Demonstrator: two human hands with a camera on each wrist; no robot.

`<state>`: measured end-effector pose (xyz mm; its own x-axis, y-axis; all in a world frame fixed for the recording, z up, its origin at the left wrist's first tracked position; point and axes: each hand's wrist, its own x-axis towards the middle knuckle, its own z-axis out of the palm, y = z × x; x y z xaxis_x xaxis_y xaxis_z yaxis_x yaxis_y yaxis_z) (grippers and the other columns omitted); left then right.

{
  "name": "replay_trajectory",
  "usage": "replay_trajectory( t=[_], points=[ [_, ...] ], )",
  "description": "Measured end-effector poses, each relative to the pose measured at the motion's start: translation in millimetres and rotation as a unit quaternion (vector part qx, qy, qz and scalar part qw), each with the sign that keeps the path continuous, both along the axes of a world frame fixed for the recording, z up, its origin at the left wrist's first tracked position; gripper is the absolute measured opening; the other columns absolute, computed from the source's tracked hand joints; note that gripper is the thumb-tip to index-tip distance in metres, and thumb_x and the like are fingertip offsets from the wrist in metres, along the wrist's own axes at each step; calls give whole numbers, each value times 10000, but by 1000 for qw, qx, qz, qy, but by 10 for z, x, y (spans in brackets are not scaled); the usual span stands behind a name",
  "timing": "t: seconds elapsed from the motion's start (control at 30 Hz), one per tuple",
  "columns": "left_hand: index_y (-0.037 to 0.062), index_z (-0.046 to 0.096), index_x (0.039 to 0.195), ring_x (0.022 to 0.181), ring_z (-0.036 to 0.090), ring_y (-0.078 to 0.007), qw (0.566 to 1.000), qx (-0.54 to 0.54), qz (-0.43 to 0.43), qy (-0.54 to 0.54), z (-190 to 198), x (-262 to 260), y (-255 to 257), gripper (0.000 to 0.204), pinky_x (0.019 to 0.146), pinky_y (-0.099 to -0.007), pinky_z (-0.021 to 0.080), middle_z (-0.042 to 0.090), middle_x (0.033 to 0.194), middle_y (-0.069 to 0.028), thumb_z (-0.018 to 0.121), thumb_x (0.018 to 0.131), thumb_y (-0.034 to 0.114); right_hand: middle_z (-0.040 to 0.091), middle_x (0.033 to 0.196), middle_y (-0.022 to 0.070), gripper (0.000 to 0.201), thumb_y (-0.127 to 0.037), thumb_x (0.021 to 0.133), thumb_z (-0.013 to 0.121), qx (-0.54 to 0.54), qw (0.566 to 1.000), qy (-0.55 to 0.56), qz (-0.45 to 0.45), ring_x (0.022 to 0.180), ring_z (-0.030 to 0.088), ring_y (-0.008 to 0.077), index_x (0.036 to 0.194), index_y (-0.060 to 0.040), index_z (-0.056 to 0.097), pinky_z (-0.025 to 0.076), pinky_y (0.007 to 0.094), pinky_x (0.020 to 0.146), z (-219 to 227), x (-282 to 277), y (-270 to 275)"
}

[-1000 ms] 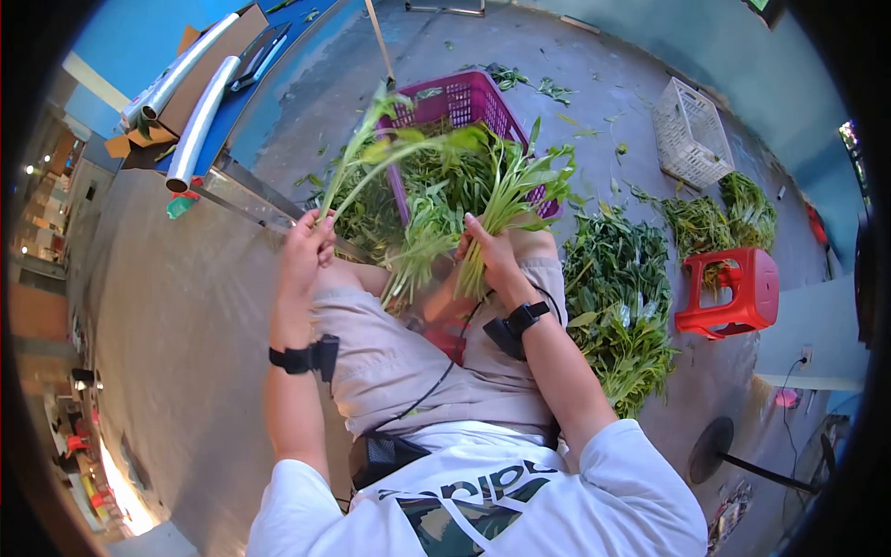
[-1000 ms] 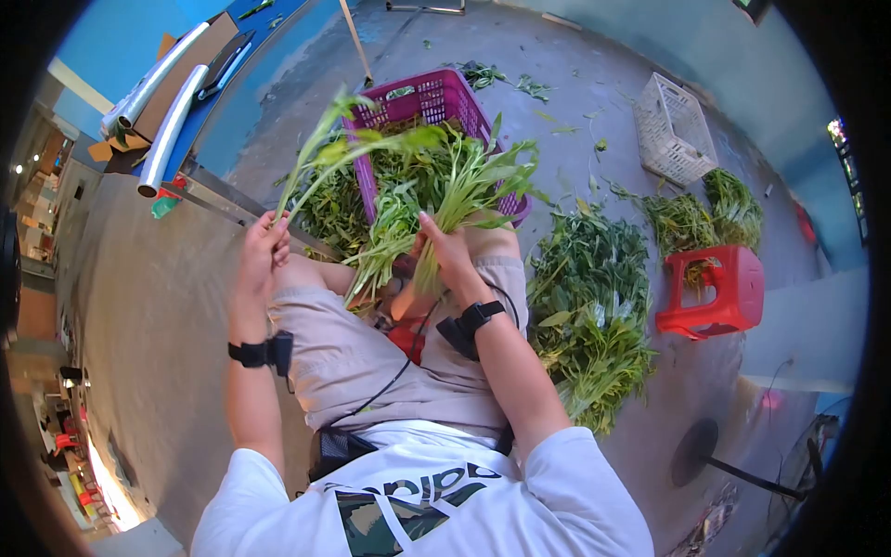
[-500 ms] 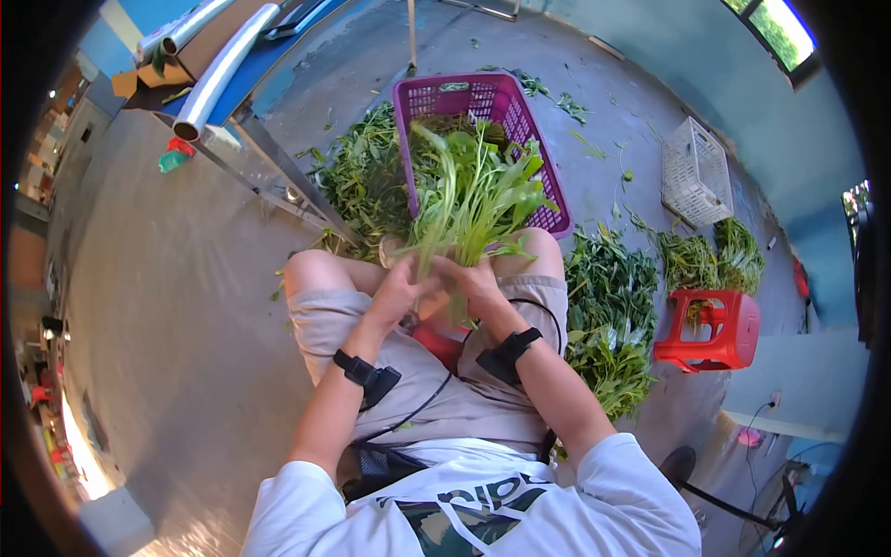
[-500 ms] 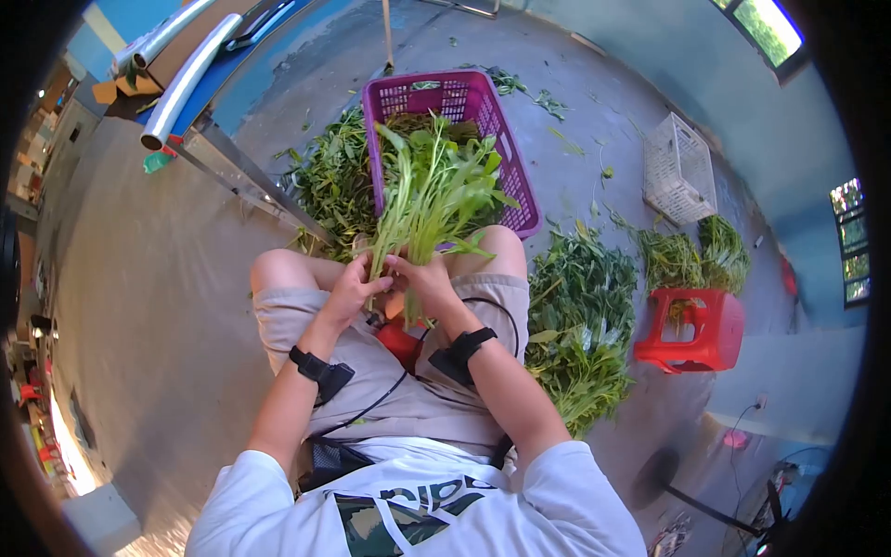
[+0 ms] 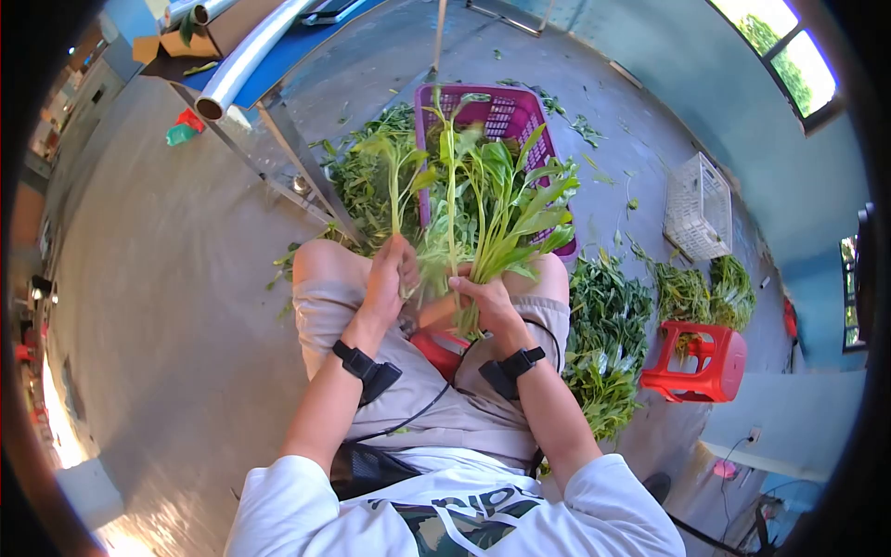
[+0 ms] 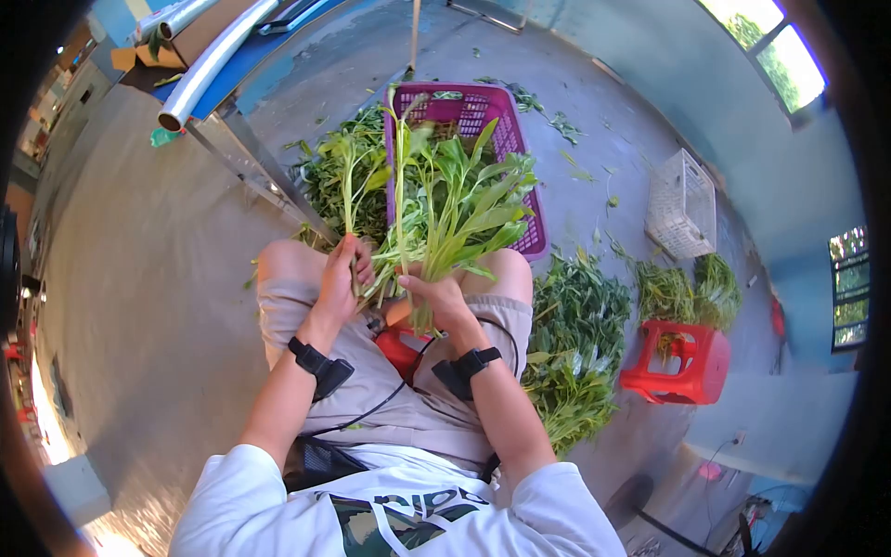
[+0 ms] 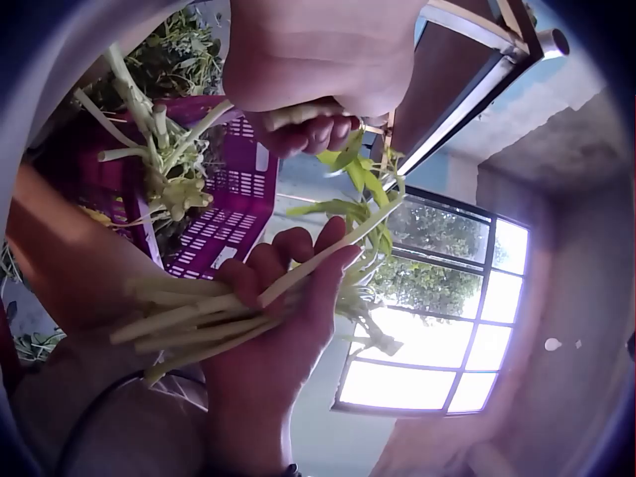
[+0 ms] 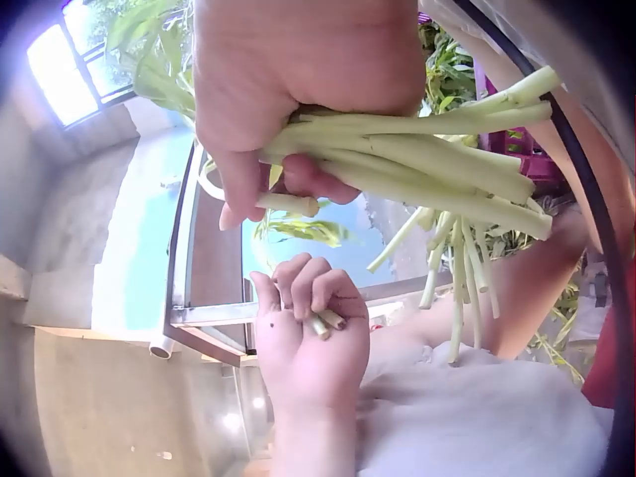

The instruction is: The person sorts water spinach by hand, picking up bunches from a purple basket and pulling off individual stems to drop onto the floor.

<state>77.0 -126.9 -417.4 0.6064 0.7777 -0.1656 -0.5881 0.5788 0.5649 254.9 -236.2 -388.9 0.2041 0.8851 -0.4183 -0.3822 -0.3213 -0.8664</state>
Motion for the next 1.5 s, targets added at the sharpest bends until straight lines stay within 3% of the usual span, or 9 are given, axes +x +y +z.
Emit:
replay_trajectory(
  t=[0.23,0.37,0.4,0.53,0.63,0.73,0.97,1.2,1.5],
  points=[
    [92,511,1232,707,543,-124,994,50,25,98,402,84,-145,223,650,-265,475,541,834,-8,588,1023,97,599,704,-16,177,-116,845,805,44,993,-27,106,586,506,101,979,-18,742,385,264,524,53,-64,66],
    [89,532,1207,563,413,-41,998,36,30,38,278,-15,-101,230,538,-213,379,573,896,14,631,1006,141,605,671,3,192,-138,852,804,61,978,-104,171,584,542,100,973,-4,740,423,281,514,200,-92,-4],
    [65,587,1187,614,479,-12,997,22,75,24,236,-35,-133,236,523,-170,354,581,830,63,660,962,75,606,666,6,197,-145,854,804,58,974,-112,187,582,549,99,974,-2,740,429,282,511,200,-95,-4],
    [67,687,1007,530,411,-1,981,23,149,119,603,-8,-192,112,450,-187,273,648,811,42,731,951,154,610,658,11,223,-148,863,796,61,962,-121,236,563,546,91,1010,7,733,427,274,495,141,-91,-8],
    [68,674,1042,444,341,-21,982,52,141,117,450,-141,-142,136,439,-207,298,704,958,-20,711,968,177,590,662,3,230,-148,893,767,53,971,-63,224,551,511,86,1069,-9,717,400,270,487,229,-103,-14],
    [84,686,1007,442,347,-22,976,56,137,158,450,-194,-181,120,437,-209,306,706,946,-18,744,940,165,527,649,-28,233,-154,928,735,32,994,19,100,522,438,77,1114,-19,694,345,266,474,22,-91,12],
    [110,701,960,456,399,-33,986,28,67,153,364,-153,-502,135,454,-211,347,711,887,-15,797,866,91,462,658,-28,294,-163,943,721,44,985,169,6,505,390,88,1165,4,625,307,258,473,-48,-16,93],
    [72,723,965,524,513,-38,969,75,-28,233,331,16,-551,143,476,-191,379,714,802,-23,789,848,22,584,765,-16,305,-127,910,753,78,987,124,62,574,473,65,1164,-1,639,361,245,505,9,-37,32],
    [34,749,968,553,526,-50,924,154,35,347,57,-63,-471,106,499,-207,371,642,721,23,781,869,56,633,778,16,230,-105,908,759,66,993,79,49,591,497,67,1071,11,645,387,233,511,121,-224,145]
  ],
)
